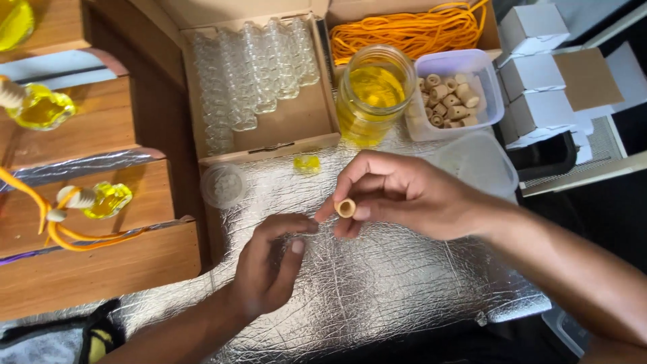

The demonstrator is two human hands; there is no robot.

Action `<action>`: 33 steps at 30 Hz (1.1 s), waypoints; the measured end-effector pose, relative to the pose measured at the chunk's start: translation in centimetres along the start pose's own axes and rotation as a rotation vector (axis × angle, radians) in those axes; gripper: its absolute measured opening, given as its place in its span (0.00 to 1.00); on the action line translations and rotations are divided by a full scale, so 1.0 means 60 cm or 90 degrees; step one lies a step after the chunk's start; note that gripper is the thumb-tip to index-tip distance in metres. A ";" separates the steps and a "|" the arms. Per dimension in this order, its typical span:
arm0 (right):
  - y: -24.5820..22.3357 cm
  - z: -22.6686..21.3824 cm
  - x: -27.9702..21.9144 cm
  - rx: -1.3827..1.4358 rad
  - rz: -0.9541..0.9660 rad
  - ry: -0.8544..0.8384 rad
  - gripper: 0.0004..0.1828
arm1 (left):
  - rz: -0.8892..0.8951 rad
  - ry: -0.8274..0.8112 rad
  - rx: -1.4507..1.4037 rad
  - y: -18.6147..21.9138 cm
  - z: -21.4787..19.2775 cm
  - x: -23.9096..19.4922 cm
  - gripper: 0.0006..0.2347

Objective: Assembling small perfume bottles by threading a cord through a wooden cap and attaching it to the bottle.

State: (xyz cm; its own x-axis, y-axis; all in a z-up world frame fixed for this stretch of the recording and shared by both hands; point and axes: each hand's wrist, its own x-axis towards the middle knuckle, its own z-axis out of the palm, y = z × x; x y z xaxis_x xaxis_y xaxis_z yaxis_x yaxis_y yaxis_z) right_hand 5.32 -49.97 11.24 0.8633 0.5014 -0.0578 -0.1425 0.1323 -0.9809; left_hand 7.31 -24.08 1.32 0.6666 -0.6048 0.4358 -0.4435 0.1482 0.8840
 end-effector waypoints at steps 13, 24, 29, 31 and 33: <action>0.082 0.045 0.019 -0.492 -0.155 0.066 0.11 | -0.202 -0.006 -0.292 -0.014 0.004 0.009 0.09; -0.080 -0.030 -0.004 -0.740 -0.297 0.218 0.09 | -0.319 0.092 -0.290 -0.003 0.004 0.024 0.10; -0.119 -0.164 0.005 -0.875 -0.136 0.333 0.03 | -0.329 0.100 -0.300 0.003 0.005 0.027 0.09; -0.124 -0.213 0.031 -0.865 -0.063 0.306 0.04 | -0.312 0.084 -0.288 0.005 0.007 0.029 0.09; -0.131 -0.239 0.062 -0.843 0.236 0.259 0.14 | -0.326 0.103 -0.258 0.008 0.009 0.030 0.09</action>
State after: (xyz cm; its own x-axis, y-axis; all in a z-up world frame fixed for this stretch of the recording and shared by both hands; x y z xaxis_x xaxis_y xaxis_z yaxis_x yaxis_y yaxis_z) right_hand 16.60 -61.37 16.06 0.9851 0.0244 -0.1704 -0.0341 -0.9426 -0.3323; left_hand 7.98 -25.53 2.40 0.8279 -0.5572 -0.0634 0.1917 0.1750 0.9657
